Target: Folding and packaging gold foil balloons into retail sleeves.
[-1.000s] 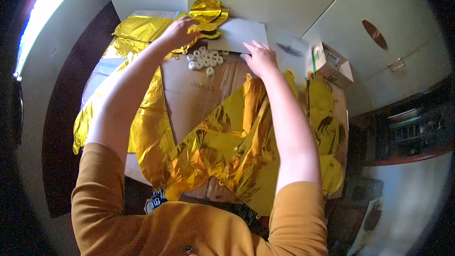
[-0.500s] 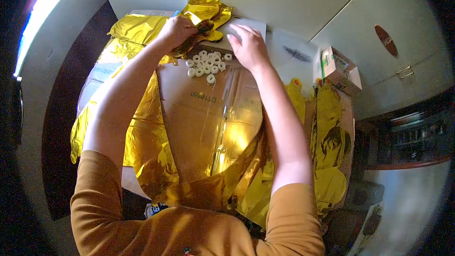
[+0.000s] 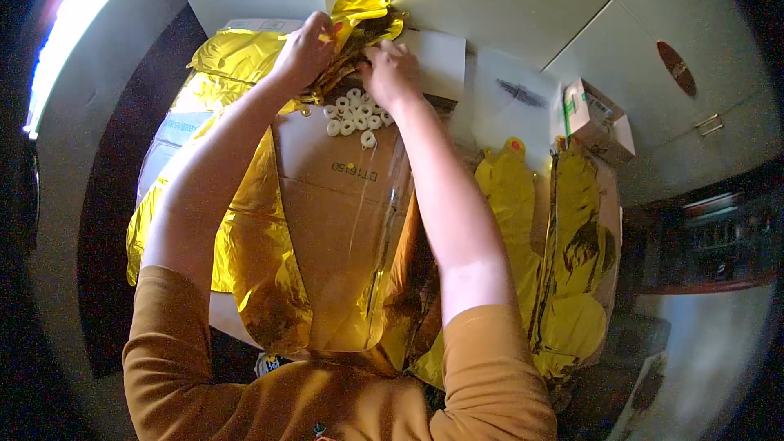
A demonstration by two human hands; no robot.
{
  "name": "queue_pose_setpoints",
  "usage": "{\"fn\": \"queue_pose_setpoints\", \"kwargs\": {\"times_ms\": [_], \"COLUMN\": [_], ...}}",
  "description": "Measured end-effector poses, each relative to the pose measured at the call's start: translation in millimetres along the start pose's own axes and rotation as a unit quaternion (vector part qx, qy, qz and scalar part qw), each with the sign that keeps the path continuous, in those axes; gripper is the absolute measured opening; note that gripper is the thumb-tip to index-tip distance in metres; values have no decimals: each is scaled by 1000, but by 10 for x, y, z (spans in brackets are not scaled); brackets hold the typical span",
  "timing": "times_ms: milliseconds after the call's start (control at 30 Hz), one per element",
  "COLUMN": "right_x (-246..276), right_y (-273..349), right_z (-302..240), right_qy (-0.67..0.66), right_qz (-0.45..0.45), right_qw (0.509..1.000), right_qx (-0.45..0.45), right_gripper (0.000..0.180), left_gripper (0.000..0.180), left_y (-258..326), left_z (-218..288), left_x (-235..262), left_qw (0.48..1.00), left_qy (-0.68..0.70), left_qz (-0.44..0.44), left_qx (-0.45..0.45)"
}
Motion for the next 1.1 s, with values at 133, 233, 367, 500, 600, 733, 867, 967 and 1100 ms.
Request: {"fn": "queue_pose_setpoints", "kwargs": {"times_ms": [133,233,367,500,600,733,867,967,1100], "right_x": [-127,-137,-155,-131,-69,251,-249,-261,-365], "right_y": [-65,-59,-55,-54,-48,-152,-353,-281,-270], "right_z": [-12,4,-33,-59,-137,-538,-216,-343,-230], "right_qy": [51,36,41,55,89,59,37,70,80], "right_qz": [-74,-79,-73,-45,-21,142,-10,-100,-189], "right_qw": [996,996,996,997,996,980,998,992,979], "right_qx": [-20,-24,-32,-8,18,123,58,32,-8], "right_gripper": [36,39,37,32,27,23,30,34,42], "left_gripper": [25,25,24,31,36,43,38,35,31], "left_y": [39,44,-16,-56,-31,51,-122,-249,-591], "left_z": [253,283,71,-146,-392,-556,-473,-465,-431], "left_x": [-52,-118,-238,-81,4,52,71,601,1805], "left_qw": [994,986,981,991,978,963,982,990,969], "left_qy": [-19,-115,-129,-44,40,129,93,11,-183], "left_qz": [-4,-67,-141,-107,-92,-37,-13,41,148], "left_qx": [-111,-95,-38,63,185,233,165,133,81]}}
Point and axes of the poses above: each hand's wrist, its own y-axis away from the middle knuckle, its own x-axis out of the back of the hand, z = x × y, the point moved 8 cm from there along -y, towards the middle knuckle, and after that the axes turned 1 degree about -x, right-handed, at the moved point
